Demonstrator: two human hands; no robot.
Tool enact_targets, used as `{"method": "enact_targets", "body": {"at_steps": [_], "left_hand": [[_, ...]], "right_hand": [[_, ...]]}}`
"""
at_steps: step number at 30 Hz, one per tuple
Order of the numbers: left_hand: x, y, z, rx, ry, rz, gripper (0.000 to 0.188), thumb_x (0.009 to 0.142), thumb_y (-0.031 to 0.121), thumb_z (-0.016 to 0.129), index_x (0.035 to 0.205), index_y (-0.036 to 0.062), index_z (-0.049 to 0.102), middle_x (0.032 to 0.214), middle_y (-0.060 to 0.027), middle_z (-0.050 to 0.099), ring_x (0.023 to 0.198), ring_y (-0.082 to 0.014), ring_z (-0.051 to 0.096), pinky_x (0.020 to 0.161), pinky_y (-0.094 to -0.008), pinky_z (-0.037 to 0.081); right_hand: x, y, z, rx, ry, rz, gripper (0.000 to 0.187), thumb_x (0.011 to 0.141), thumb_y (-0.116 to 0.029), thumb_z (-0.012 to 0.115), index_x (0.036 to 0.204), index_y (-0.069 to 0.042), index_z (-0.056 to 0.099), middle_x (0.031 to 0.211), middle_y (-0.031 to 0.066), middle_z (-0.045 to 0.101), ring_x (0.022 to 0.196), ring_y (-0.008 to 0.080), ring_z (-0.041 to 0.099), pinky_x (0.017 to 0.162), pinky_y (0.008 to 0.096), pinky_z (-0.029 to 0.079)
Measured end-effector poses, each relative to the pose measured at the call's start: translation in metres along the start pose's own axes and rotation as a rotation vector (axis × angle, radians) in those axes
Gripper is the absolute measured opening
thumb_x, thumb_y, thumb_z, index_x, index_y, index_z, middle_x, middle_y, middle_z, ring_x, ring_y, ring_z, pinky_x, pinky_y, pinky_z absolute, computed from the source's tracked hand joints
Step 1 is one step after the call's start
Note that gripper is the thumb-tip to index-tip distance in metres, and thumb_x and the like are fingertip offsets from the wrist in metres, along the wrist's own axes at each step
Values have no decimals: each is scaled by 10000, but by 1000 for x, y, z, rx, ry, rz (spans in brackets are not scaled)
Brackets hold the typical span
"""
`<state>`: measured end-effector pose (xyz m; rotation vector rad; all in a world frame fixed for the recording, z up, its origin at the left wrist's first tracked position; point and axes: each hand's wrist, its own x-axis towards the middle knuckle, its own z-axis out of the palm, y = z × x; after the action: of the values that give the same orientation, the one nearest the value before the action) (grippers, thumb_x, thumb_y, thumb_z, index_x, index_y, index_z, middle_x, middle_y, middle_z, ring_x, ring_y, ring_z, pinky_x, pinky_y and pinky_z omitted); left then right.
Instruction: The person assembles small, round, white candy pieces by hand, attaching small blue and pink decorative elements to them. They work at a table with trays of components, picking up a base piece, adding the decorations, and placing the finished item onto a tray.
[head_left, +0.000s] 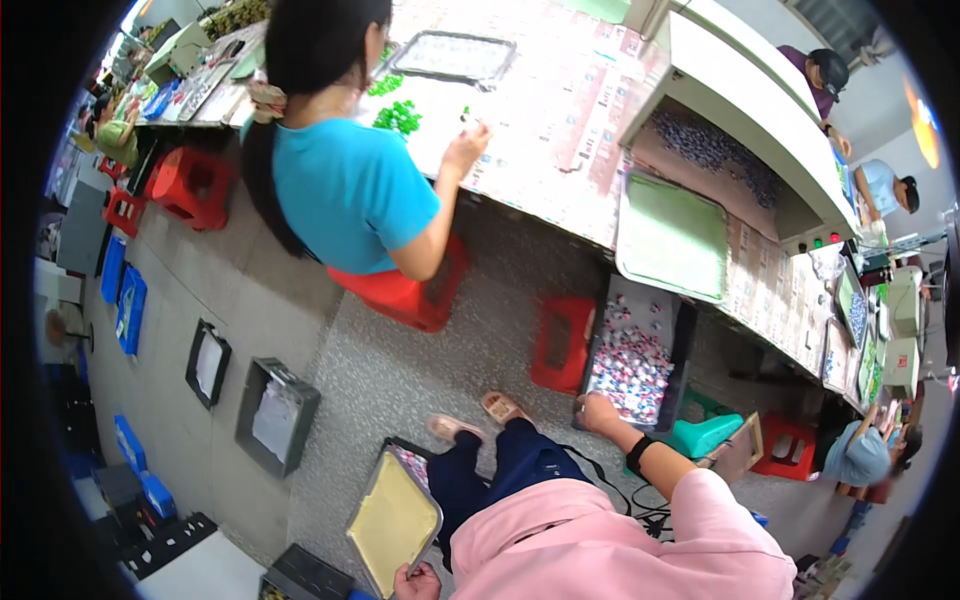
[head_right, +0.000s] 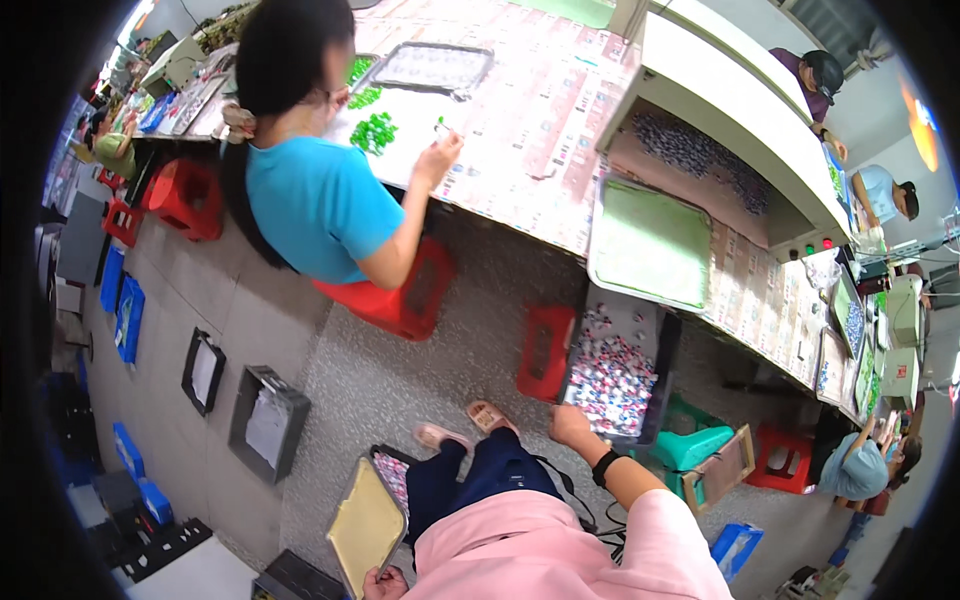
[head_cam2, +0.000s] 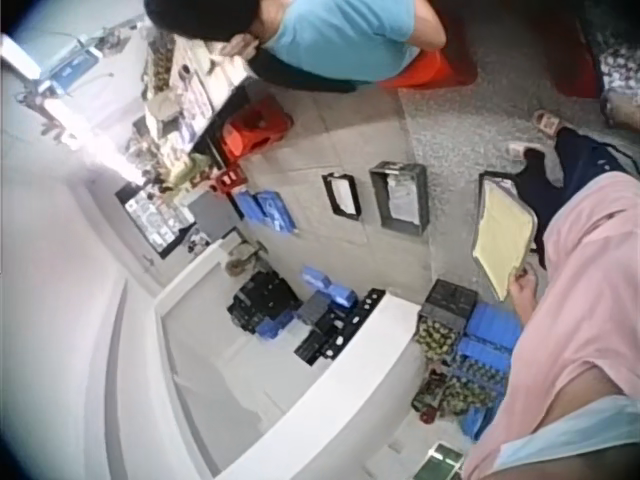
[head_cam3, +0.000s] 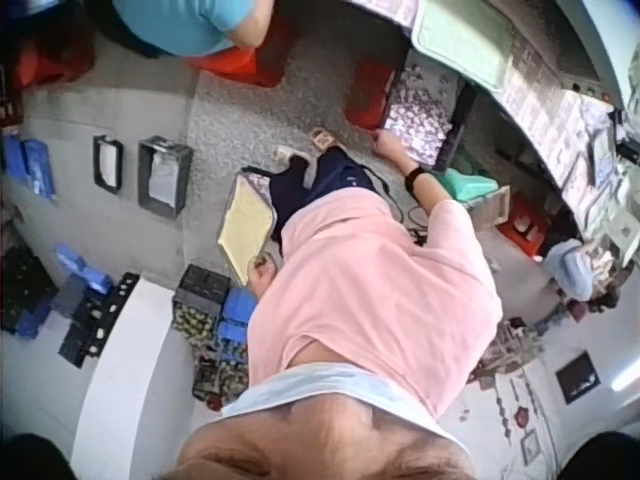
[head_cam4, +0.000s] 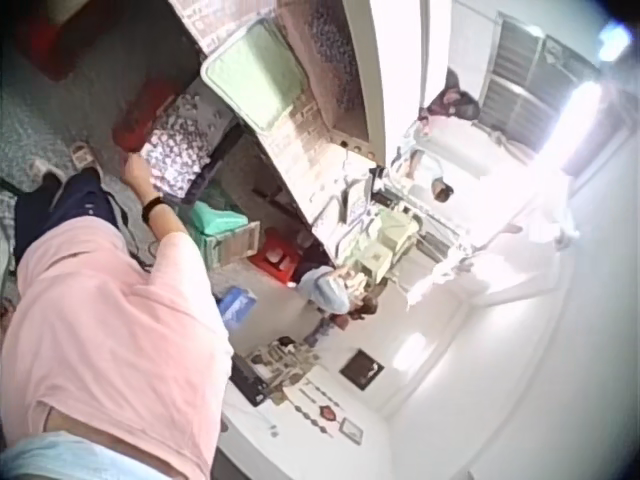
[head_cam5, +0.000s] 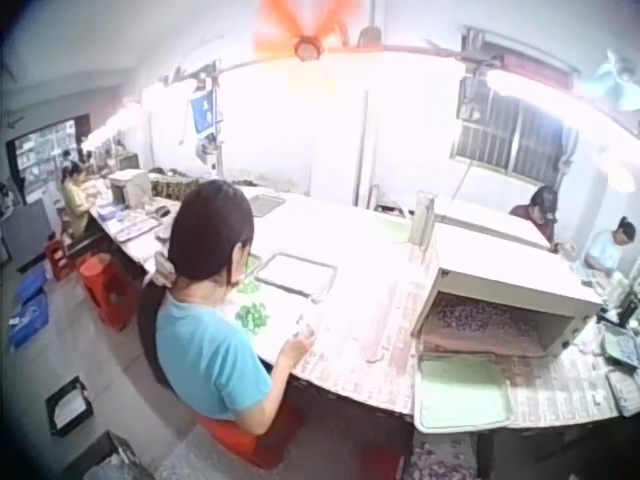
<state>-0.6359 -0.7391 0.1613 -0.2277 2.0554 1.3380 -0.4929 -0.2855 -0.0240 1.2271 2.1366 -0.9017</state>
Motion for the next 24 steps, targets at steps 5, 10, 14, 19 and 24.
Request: {"method": "enact_targets", "body": {"at_steps": [5, 10, 14, 19, 24], "left_hand": [[70, 74, -31, 576, 132, 107, 250, 840, 145, 681, 1052, 51, 585, 893, -41, 591, 793, -154, 579, 737, -292, 486], [186, 58, -105, -378, 29, 141, 328, 800, 88, 688, 1074, -11, 540, 984, -87, 587, 892, -202, 590, 826, -291, 477], [274, 56, -172, -679, -42, 117, 415, 796, 76, 660, 1158, -40, 496, 1062, -102, 574, 974, -193, 560, 879, -293, 451], [333, 189, -226, -494, 57, -145, 537, 794, 135, 667, 1246, -53, 446, 1095, -97, 575, 958, -181, 555, 828, -288, 457], [491, 181, -287, -738, -69, -80, 425, 799, 137, 648, 1162, -30, 502, 1061, -110, 593, 940, -211, 577, 783, -331, 489]], "right_hand": [[46, -143, 8, 137, 125, -457, 223, 756, -222, 612, 820, -11, 646, 819, 236, 632, 786, 398, 622, 719, 490, 505], [91, -321, 9, 70, -73, -600, 354, 791, -309, 652, 1011, -32, 668, 962, 196, 673, 893, 348, 656, 810, 416, 516], [116, -458, -4, 105, -119, -774, 357, 803, -258, 660, 1082, -35, 654, 1004, 191, 674, 950, 324, 656, 853, 383, 508], [132, -598, -50, 247, -146, -840, 293, 812, -204, 643, 1052, -41, 676, 965, 200, 678, 902, 346, 657, 816, 402, 515], [178, -700, -81, 482, -118, -740, 263, 836, -198, 638, 1041, -40, 686, 916, 135, 705, 833, 238, 687, 780, 336, 527]]}}
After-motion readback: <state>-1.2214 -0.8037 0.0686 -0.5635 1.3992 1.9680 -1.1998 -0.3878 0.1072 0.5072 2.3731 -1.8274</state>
